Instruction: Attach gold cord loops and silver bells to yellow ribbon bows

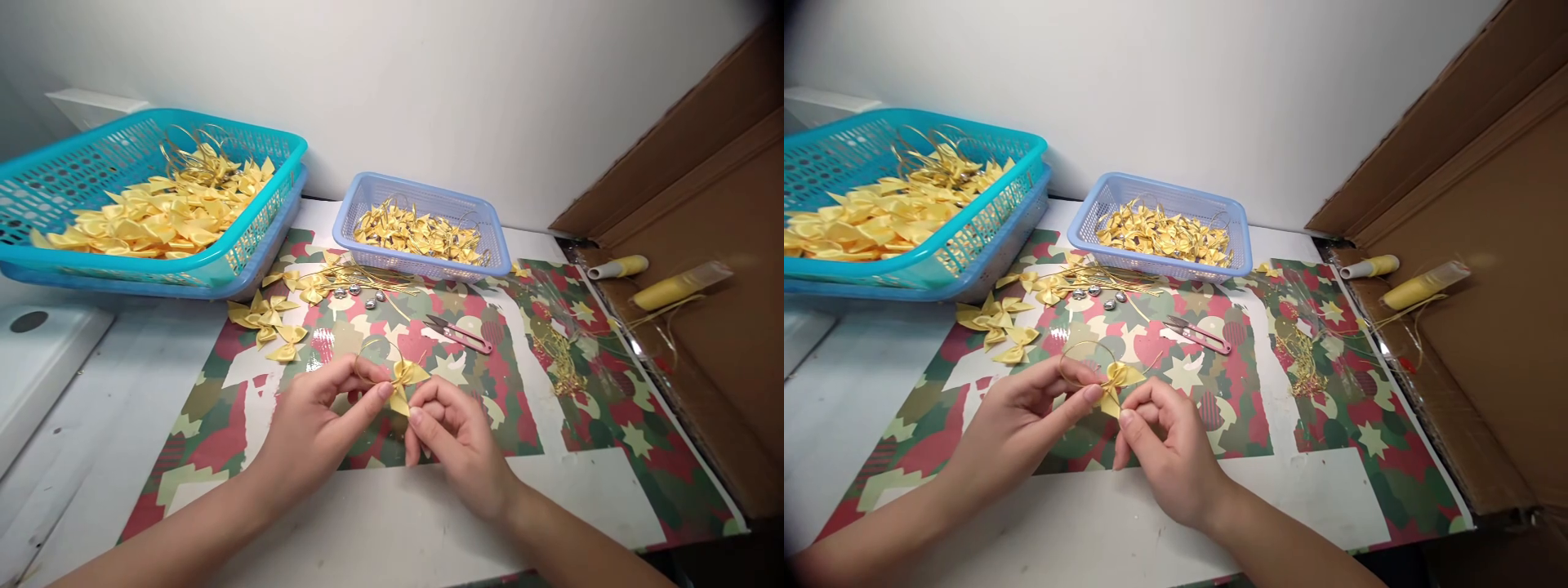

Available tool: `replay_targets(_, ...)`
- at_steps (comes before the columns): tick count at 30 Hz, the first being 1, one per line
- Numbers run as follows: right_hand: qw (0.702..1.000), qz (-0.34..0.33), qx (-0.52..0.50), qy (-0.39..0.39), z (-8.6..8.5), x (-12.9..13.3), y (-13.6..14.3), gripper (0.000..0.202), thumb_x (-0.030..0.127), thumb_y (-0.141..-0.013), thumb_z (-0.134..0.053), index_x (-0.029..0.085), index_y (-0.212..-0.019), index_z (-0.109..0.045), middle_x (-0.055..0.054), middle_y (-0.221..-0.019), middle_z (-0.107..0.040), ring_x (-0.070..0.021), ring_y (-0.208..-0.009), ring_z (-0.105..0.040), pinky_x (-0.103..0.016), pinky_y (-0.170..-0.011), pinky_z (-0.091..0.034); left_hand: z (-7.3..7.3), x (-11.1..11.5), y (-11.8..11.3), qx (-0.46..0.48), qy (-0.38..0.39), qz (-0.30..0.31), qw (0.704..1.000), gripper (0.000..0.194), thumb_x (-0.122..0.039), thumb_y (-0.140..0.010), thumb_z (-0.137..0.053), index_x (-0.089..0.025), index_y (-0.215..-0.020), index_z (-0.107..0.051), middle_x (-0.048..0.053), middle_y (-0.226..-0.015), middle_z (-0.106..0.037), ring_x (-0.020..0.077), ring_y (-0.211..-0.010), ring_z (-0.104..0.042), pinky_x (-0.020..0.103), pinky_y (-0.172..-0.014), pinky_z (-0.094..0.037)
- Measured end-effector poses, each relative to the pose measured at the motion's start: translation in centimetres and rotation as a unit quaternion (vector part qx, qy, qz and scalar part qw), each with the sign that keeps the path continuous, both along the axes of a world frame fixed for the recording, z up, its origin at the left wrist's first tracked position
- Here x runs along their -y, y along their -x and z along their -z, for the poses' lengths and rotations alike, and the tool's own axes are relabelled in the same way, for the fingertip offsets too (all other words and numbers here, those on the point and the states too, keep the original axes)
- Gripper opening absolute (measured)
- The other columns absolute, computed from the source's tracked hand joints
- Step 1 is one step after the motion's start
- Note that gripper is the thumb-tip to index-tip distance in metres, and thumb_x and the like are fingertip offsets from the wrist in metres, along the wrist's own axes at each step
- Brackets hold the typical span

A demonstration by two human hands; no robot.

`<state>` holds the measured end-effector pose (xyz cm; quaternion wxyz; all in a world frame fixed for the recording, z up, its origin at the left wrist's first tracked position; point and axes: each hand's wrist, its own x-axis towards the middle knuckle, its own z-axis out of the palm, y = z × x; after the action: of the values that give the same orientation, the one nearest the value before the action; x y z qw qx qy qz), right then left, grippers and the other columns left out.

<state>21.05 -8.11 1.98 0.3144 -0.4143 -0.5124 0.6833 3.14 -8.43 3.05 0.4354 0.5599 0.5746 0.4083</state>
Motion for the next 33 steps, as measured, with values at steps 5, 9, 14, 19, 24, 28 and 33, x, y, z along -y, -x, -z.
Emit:
replay_targets(5,1.000,0.006,-0.009,-0.001,0.29,0.05,-0.01,0.020,0.038,-0.093,-0.053,0.020,-0.084,-0.049,0.003,-0.056,-0.062,-0.0091,-0.053,-0.050,-0.023,-0.058,-0.039,-0.19,-0.01,-0.09,0.047,0.044,0.001,0.998,0.020,-0.038,-0.083,-0.063,-0.018,-0.080,-0.065,0.002,-0.073,-0.069,0.0148,-0.064,-0.065,0.024,-0.056,-0.052)
replay_targets(9,1.000,0.012,-0.010,-0.006,0.42,0.07,0.04,0.020,0.037,-0.094,-0.052,0.020,-0.084,-0.049,0.004,-0.057,-0.062,-0.0088,-0.054,-0.049,-0.023,-0.060,-0.039,-0.01,0.12,-0.16,0.062,0.041,0.011,0.997,0.019,-0.036,-0.083,-0.063,-0.018,-0.081,-0.066,0.002,-0.076,-0.070,0.0151,-0.068,-0.066,0.024,-0.059,-0.053)
replay_targets(14,1.000,0.018,-0.016,0.000,0.34,0.24,0.18,0.021,0.038,-0.094,-0.052,0.020,-0.084,-0.049,0.004,-0.057,-0.062,-0.0086,-0.053,-0.049,-0.022,-0.058,-0.039,0.09,0.23,-0.23,0.061,0.019,0.006,0.998,0.016,-0.034,-0.084,-0.063,-0.019,-0.081,-0.066,0.002,-0.078,-0.070,0.0146,-0.069,-0.066,0.023,-0.061,-0.054)
replay_targets(19,0.999,0.024,-0.025,-0.002,0.36,0.39,0.31,0.021,0.038,-0.093,-0.053,0.020,-0.084,-0.049,0.004,-0.056,-0.061,-0.0086,-0.053,-0.050,-0.022,-0.058,-0.039,0.19,0.23,-0.29,0.053,0.000,0.002,0.999,0.014,-0.032,-0.084,-0.062,-0.019,-0.082,-0.066,0.002,-0.078,-0.069,0.0140,-0.069,-0.065,0.023,-0.060,-0.054)
replay_targets(24,1.000,0.025,-0.018,-0.007,0.37,0.51,0.34,0.020,0.037,-0.094,-0.052,0.020,-0.084,-0.049,0.004,-0.056,-0.061,-0.0087,-0.053,-0.050,-0.023,-0.059,-0.039,0.47,0.16,-0.23,0.037,-0.005,0.003,0.999,0.012,-0.031,-0.081,-0.065,-0.019,-0.082,-0.066,0.002,-0.079,-0.069,0.0143,-0.069,-0.066,0.022,-0.058,-0.054)
replay_targets(28,1.000,0.024,-0.013,-0.005,0.30,0.56,0.33,0.020,0.037,-0.093,-0.052,0.020,-0.084,-0.049,0.004,-0.055,-0.061,-0.0090,-0.053,-0.049,-0.023,-0.059,-0.039,0.50,0.14,-0.19,0.038,0.004,0.001,0.999,0.015,-0.033,-0.081,-0.064,-0.018,-0.080,-0.065,0.003,-0.077,-0.068,0.0146,-0.067,-0.065,0.023,-0.056,-0.053)
replay_targets(33,1.000,0.026,-0.015,-0.006,0.30,0.61,0.37,0.020,0.037,-0.094,-0.052,0.020,-0.084,-0.049,0.004,-0.055,-0.061,-0.0092,-0.053,-0.049,-0.023,-0.059,-0.039,0.44,0.14,-0.29,0.046,0.015,-0.001,0.999,0.017,-0.034,-0.083,-0.063,-0.018,-0.079,-0.063,0.003,-0.076,-0.068,0.0147,-0.066,-0.064,0.023,-0.055,-0.052)
